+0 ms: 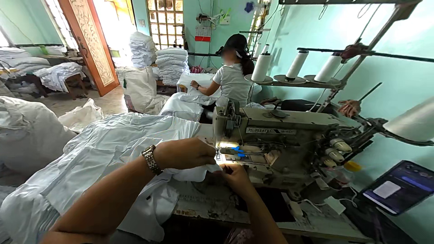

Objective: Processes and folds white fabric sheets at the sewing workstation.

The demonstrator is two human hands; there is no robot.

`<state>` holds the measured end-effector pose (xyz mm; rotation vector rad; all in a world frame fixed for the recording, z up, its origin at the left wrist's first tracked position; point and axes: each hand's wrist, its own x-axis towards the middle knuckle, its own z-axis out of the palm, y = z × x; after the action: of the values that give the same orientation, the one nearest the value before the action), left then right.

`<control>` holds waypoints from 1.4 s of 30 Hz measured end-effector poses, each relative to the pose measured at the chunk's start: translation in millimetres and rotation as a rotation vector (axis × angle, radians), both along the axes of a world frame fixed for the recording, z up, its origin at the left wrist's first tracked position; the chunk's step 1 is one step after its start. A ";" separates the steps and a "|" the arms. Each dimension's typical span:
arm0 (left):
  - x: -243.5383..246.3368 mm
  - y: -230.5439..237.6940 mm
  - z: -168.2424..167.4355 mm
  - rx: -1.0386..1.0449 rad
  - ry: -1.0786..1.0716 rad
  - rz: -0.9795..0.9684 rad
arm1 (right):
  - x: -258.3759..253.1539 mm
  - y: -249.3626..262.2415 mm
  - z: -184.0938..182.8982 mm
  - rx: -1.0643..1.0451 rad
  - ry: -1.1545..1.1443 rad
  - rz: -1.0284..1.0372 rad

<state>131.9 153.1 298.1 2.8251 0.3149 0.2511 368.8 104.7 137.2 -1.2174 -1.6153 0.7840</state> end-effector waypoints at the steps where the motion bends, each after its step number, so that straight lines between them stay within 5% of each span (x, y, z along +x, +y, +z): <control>1: -0.8 -0.5 -0.3 0.023 0.033 0.041 | -1.2 -7.5 -0.2 -0.020 0.029 0.025; 5: -0.3 -9.9 -3.8 0.204 0.272 0.274 | -5.4 -36.3 -11.8 -0.067 0.128 0.119; 9: 5.3 -18.4 -18.1 0.299 0.290 0.239 | -6.5 -53.0 -20.8 0.004 0.156 0.171; 16: 7.5 -22.2 -19.0 0.088 0.261 0.007 | -6.8 -63.9 -14.4 0.082 0.148 0.222; 25: 8.8 -34.7 -33.0 0.075 0.205 -0.138 | -15.0 -72.7 -0.6 0.251 0.074 0.313; 29: 10.4 -36.1 -33.0 -0.051 0.126 -0.260 | -13.0 -51.7 -17.5 0.270 0.037 0.191; 38: 8.9 -23.5 -51.0 0.066 0.226 0.010 | -8.4 -64.0 -43.5 0.111 0.132 0.215; 42: 16.8 -52.0 -59.5 -0.172 0.174 -0.256 | -7.7 -50.9 -44.8 0.250 0.109 0.174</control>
<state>148.7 101.1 238.6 2.6835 0.0069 -0.0740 361.1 53.8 92.4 -0.8525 -1.6880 0.7175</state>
